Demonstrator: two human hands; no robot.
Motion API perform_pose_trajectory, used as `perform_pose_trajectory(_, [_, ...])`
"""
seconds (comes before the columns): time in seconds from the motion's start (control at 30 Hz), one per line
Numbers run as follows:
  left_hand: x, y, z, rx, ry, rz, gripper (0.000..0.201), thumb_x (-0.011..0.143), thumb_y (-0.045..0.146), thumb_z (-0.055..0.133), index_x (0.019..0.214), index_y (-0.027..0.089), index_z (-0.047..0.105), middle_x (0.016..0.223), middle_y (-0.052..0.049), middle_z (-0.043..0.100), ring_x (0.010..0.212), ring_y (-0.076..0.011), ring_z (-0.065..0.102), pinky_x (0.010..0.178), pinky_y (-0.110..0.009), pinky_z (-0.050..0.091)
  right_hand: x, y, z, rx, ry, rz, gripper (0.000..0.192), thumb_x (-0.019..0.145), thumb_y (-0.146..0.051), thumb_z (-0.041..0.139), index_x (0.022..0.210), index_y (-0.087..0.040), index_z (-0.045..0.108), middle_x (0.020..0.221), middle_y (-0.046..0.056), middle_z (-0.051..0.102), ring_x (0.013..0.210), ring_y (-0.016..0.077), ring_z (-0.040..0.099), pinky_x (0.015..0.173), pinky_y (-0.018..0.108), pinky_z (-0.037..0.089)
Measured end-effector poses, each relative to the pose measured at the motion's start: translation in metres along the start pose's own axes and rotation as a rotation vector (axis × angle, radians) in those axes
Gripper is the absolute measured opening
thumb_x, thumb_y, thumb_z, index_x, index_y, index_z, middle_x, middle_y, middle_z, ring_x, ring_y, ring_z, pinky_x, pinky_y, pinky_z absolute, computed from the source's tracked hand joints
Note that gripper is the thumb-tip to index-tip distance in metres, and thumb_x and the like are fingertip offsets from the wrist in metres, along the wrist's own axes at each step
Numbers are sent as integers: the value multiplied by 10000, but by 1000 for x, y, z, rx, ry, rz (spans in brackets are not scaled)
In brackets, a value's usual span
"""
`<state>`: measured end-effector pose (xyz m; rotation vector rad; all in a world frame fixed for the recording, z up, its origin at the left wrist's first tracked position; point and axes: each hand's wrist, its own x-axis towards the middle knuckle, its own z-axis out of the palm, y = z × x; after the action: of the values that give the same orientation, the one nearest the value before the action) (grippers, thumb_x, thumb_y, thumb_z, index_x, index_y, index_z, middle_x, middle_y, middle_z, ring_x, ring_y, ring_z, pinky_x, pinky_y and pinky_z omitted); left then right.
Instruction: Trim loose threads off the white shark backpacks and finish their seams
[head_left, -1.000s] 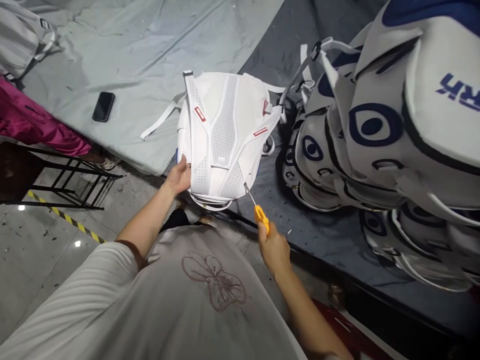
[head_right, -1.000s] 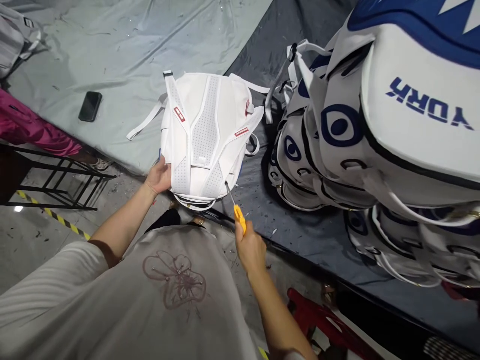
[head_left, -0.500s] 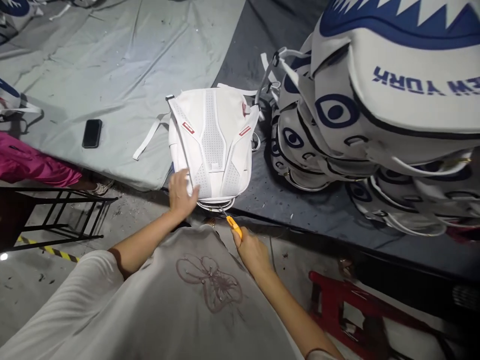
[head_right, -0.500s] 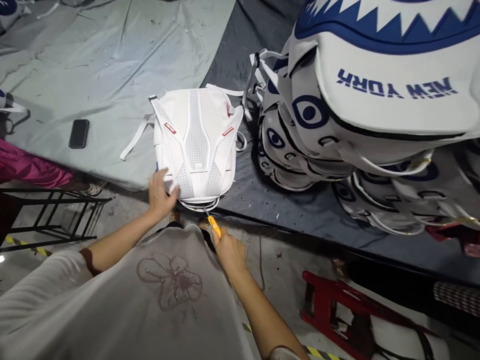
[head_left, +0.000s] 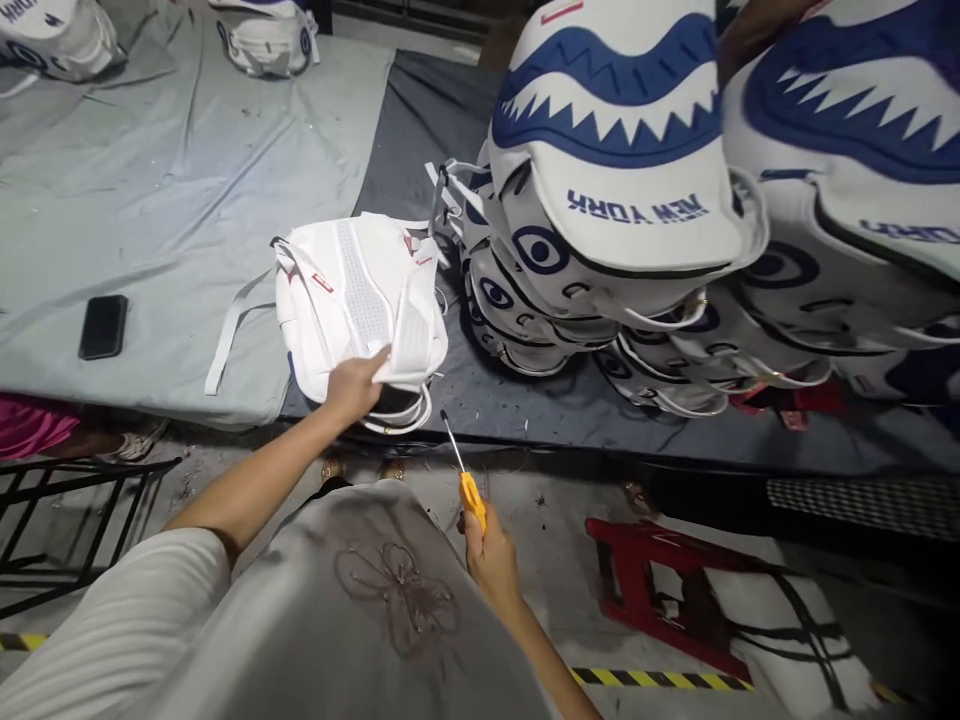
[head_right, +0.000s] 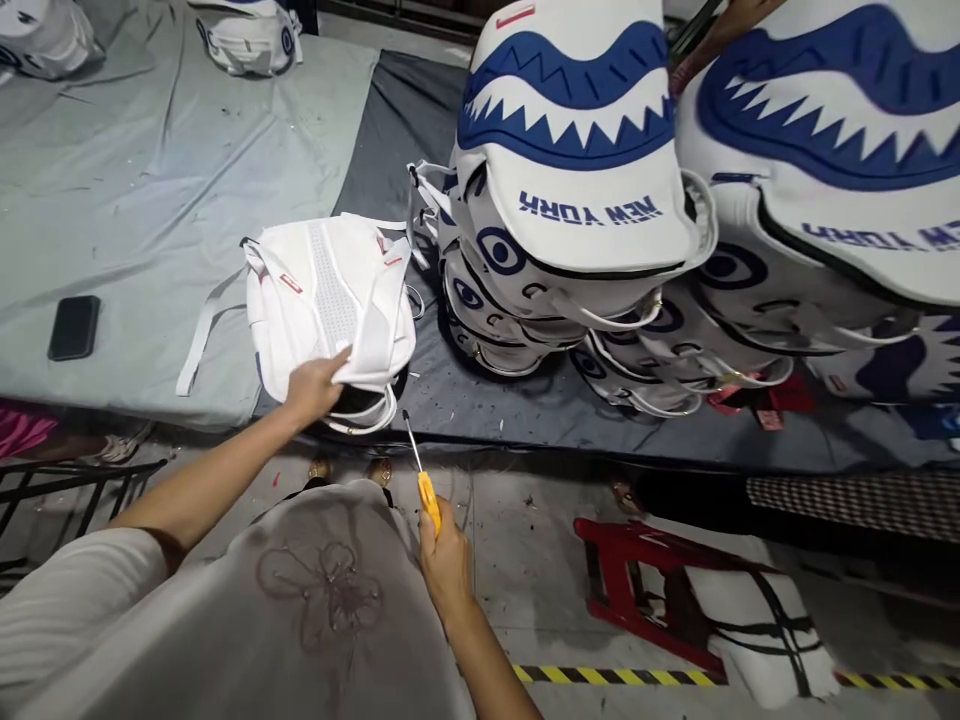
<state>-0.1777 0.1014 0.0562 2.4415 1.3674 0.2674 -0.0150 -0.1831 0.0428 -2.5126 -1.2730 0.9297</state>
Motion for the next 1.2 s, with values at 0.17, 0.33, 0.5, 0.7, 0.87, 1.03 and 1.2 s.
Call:
perform_pose_trajectory(0.17, [25, -3, -67, -778, 652, -118, 391, 797, 222, 599, 1164, 178, 725, 1000, -20, 753, 913, -203, 697, 834, -283, 554, 20, 2, 0, 301, 138, -188, 638, 955, -609, 264, 1238, -133, 581, 851, 95, 730, 748, 248, 696, 670, 329, 499])
perform_pose_trajectory(0.33, [-42, -6, -15, -798, 477, -227, 455, 979, 416, 356, 1236, 187, 653, 984, -56, 744, 986, -188, 675, 931, -332, 539, 58, -17, -24, 408, 198, -319, 607, 961, -592, 290, 1262, -129, 543, 925, 107, 729, 846, 237, 699, 762, 325, 507])
perform_pose_trajectory(0.5, [-148, -3, 40, -599, 61, -197, 338, 843, 501, 630, 919, 200, 763, 719, -37, 731, 764, -233, 699, 787, -355, 579, 93, -12, -34, 257, 88, -194, 614, 929, -665, 303, 1127, -174, 612, 806, 95, 714, 731, 247, 672, 659, 310, 455])
perform_pose_trajectory(0.7, [-178, -38, 21, -208, -12, -48, 573, 786, 187, 713, 1349, 205, 613, 1540, -192, 443, 1484, -389, 314, 1186, -638, 217, 114, 7, -21, 215, 12, -140, 585, 919, -690, 338, 1008, -202, 646, 695, 63, 680, 634, 228, 636, 594, 295, 407])
perform_pose_trajectory(0.87, [-96, -35, 6, -452, -41, 56, 294, 755, 138, 646, 1007, 234, 762, 1096, -62, 757, 1072, -228, 678, 1004, -358, 490, 90, 43, -30, 270, 55, -124, 675, 933, -683, 241, 1108, -150, 615, 769, 78, 689, 702, 230, 652, 652, 324, 463])
perform_pose_trajectory(1.03, [5, -18, -30, -518, 279, -215, 376, 919, 464, 484, 769, 163, 651, 702, -25, 640, 666, -166, 567, 606, -261, 424, 53, 64, -24, 550, 326, -232, 552, 982, -589, 297, 1130, -143, 586, 803, 53, 665, 747, 192, 647, 751, 340, 508])
perform_pose_trajectory(1.2, [36, -9, -47, -571, 327, -243, 483, 857, 557, 524, 556, 205, 387, 527, 32, 398, 517, -110, 375, 499, -243, 275, 34, 60, -2, 528, 246, -256, 534, 964, -592, 304, 1080, -182, 626, 650, 14, 598, 565, 184, 587, 597, 319, 492])
